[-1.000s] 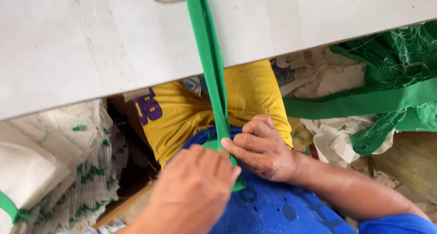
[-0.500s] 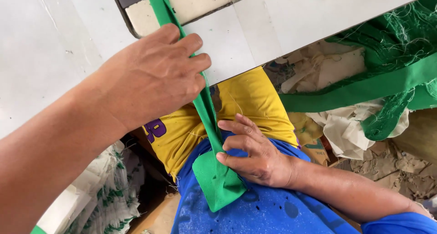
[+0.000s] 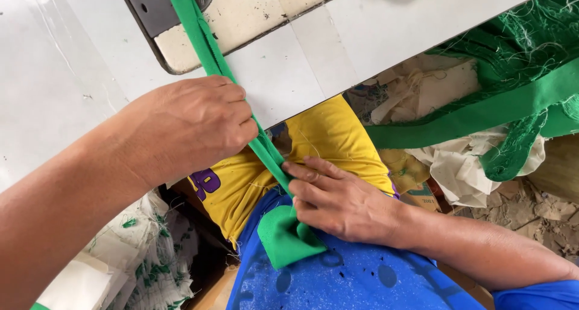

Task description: A person is folding and sewing green fabric straps using an industrial sewing machine.

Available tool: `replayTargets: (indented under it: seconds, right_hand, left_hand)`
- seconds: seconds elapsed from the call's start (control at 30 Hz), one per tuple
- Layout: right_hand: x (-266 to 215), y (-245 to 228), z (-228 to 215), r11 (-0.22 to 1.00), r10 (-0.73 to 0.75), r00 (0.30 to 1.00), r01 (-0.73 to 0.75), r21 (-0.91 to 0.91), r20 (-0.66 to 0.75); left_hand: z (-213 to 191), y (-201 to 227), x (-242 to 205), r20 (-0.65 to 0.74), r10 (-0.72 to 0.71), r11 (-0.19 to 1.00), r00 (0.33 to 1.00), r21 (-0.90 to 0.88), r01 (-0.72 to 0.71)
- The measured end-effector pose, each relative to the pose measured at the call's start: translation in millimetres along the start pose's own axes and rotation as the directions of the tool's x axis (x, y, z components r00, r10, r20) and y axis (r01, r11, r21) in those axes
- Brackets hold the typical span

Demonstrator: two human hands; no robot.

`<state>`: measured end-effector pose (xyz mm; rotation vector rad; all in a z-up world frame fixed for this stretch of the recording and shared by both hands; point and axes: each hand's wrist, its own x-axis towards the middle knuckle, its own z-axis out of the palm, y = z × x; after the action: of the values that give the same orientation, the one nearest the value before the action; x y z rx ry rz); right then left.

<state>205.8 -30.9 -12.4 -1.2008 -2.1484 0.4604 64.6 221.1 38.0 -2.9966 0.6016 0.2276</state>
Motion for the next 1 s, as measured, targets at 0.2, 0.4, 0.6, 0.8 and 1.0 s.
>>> replayTargets:
  seconds: [0.2,0.4,0.6,0.8,1.0]
  right_hand:
    - [0,-8,-8,0.999,-0.048,0.997,0.048,-0.008,0.053]
    - [-17,-9,9,0.991,-0.040,0.985,0.061,0.120,-0.167]
    - [-23,8,38,0.956,0.150,0.971,-0.095,0.278,-0.186]
    - [-17,-4,12,0.988,-0.090,0.977,0.112,0.108,-0.195]
    - [-17,20,34,0.934,0.097,0.979,-0.027,0.356,-0.180]
  left_hand:
    - [-3,-3,12,0.189,-0.074,0.997,0.979,-0.017,0.079]
    - [-12,-12,29,0.445,-0.126,0.971,0.887,-0.125,0.201]
    - [-9,-14,31,0.432,-0.052,0.997,0.900,-0.022,0.068]
    - [-7,-12,25,0.318,-0.103,0.987,0.943,-0.088,0.137]
    - [-6,-27,4,-0.049,-0.169,0.973,0.984,-0.170,0.159]
